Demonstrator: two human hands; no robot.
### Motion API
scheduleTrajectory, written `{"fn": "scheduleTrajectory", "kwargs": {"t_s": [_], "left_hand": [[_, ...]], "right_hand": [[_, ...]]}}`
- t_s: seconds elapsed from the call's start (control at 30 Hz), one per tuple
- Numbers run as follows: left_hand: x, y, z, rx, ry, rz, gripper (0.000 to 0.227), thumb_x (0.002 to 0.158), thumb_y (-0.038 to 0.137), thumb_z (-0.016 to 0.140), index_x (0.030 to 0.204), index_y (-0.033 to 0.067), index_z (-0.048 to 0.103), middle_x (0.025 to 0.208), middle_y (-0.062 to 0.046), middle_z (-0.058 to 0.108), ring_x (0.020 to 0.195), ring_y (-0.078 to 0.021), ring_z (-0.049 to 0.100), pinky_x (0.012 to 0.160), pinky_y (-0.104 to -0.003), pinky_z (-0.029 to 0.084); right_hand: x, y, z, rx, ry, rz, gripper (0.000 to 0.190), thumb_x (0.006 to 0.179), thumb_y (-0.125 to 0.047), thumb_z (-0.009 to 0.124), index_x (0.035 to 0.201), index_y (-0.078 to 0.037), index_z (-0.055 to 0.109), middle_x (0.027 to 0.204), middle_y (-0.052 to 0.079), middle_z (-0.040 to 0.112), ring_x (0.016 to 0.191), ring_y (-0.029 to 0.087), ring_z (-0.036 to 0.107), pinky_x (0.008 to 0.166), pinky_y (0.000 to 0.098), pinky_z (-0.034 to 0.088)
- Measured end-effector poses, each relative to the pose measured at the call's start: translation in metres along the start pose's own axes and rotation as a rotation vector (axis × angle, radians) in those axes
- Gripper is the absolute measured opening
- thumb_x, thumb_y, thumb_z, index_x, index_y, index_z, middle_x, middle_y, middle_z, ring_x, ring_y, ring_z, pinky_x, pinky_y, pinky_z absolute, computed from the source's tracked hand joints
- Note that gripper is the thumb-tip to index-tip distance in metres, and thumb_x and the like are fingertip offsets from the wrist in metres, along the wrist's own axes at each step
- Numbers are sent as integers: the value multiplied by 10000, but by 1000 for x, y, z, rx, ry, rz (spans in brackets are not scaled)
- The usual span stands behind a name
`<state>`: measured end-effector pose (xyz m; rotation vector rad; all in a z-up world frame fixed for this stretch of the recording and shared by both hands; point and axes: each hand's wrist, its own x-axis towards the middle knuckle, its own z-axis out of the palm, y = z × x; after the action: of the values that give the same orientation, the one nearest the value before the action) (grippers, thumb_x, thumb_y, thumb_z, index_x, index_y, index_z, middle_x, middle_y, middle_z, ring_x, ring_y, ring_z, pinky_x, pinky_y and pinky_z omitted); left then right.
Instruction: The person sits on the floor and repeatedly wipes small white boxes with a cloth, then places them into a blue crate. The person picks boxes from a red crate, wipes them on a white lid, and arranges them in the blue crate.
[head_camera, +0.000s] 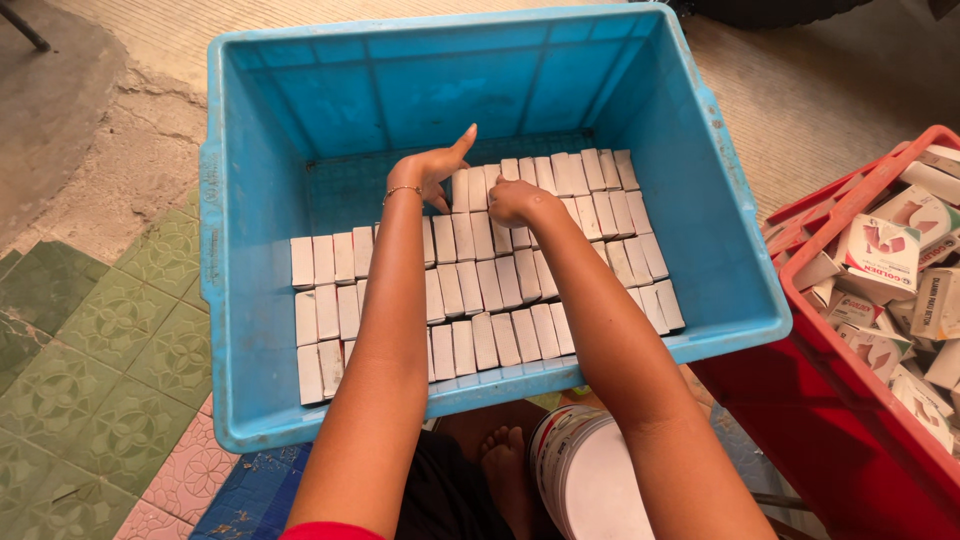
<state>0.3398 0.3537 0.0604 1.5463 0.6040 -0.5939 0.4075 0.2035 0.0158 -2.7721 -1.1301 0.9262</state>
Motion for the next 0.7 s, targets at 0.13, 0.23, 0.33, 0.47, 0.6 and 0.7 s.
{"fn": "scheduleTrajectory", "kwargs": {"t_s": [0.13,0.23,0.33,0.47,0.6,0.7], "left_hand": [[-29,5,3,-23,-4,6,957,758,749,327,1396,37,364,1527,-201,-53,1301,-520,216,987,-529,375],[-5,-2,4,-28,40,42,997,731,798,344,1363,29,406,1515,-234,-15,1297,-553,169,951,-570,396],[-4,1,7,72,82,45,1049,722,836,277,1431,63,298,1516,-236,60,1298,-548,191,974,-639,305],[-11,11,13,409,115,161,1053,746,822,102,1449,47,224,1515,-204,117,1377,-422,114,1099,-560,166],[13,15,15,609,316,278,977,784,835,270,1310,36,466,1370,-247,409,1316,-379,334,1110,-481,263],[24,23,16,676,517,379,816,786,721,535,1270,65,499,1330,-248,414,1233,-425,423,990,-509,387]], "right_hand": [[-14,-7,-7,6,-24,9,560,789,-229,360,1304,-70,513,1501,165,244,1262,422,396,1052,484,336],[-11,-6,-3,17,-29,13,564,795,-284,411,1290,-36,517,1505,177,232,1263,428,400,1046,492,353],[-16,-11,-4,50,20,13,578,786,-305,445,1290,-30,514,1500,195,230,1254,423,413,1014,513,377],[-15,-14,2,-13,101,79,601,799,-413,461,1288,-67,511,1462,168,325,1211,388,479,949,567,407],[-24,-24,-8,-87,315,103,578,752,-442,512,1186,-65,572,1271,144,500,989,370,624,867,578,435],[-30,-19,-25,-119,561,43,474,745,-427,534,1053,-75,616,942,81,634,817,330,676,727,509,505]]}}
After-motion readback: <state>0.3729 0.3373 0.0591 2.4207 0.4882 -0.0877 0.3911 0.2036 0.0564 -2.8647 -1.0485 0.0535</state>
